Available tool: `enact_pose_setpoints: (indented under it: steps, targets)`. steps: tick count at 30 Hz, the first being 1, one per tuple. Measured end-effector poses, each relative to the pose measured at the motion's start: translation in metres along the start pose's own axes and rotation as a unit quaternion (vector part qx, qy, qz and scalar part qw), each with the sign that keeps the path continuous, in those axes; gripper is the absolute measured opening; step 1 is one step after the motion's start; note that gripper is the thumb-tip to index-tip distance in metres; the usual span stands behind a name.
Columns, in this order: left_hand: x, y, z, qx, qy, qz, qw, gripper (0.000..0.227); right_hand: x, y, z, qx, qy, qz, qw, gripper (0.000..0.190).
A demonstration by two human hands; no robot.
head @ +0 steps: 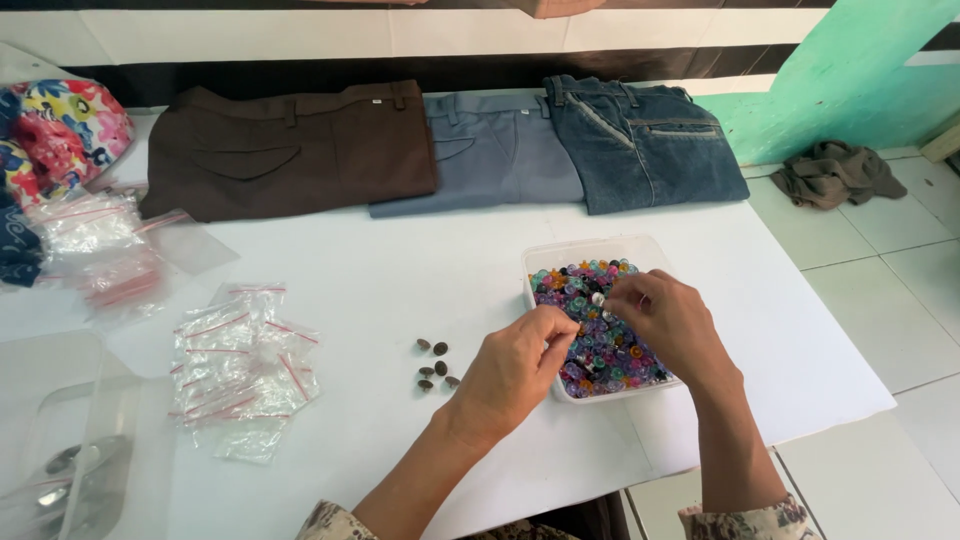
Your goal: Sorting various colored buttons from a container and placing them into small plastic bags.
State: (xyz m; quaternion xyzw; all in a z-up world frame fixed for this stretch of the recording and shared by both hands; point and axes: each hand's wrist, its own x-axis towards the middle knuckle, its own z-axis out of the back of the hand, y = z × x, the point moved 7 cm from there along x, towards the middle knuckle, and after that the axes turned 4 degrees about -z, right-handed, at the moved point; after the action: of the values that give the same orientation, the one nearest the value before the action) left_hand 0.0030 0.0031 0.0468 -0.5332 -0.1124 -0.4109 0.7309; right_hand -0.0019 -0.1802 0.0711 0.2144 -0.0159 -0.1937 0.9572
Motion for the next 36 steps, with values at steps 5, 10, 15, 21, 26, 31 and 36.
enact_pose_setpoints:
  steps: [5,10,15,21,26,31,36]
  targets:
    - [-0.001,0.005,-0.018,0.026,0.032,0.011,0.999,0.005,0.006,-0.009,-0.022,-0.198,0.049,0.001,0.979,0.027]
    - [0.002,0.013,-0.023,-0.003,0.068,0.053,0.996,0.003,0.012,-0.010,-0.031,-0.281,0.051,0.037,0.958,0.027]
    - [0.004,0.018,-0.020,-0.054,0.075,0.090,0.992,0.016,0.002,-0.006,-0.008,-0.038,0.043,0.002,0.998,0.030]
    - [0.008,0.005,-0.008,-0.053,0.073,0.091,0.992,0.027,-0.009,-0.020,-0.011,0.189,0.063,-0.043,0.979,0.032]
    - [0.003,0.008,-0.009,-0.056,0.065,0.095,0.992,0.029,0.010,-0.041,-0.012,0.076,-0.047,0.005,0.996,0.032]
    - [0.000,0.011,-0.009,-0.056,0.062,0.093,0.992,0.028,0.012,-0.024,-0.025,-0.087,-0.026,0.018,0.996,0.019]
    - [0.001,0.010,-0.010,-0.050,0.062,0.093,0.993,0.027,0.017,-0.020,-0.039,-0.227,0.047,0.018,0.973,0.023]
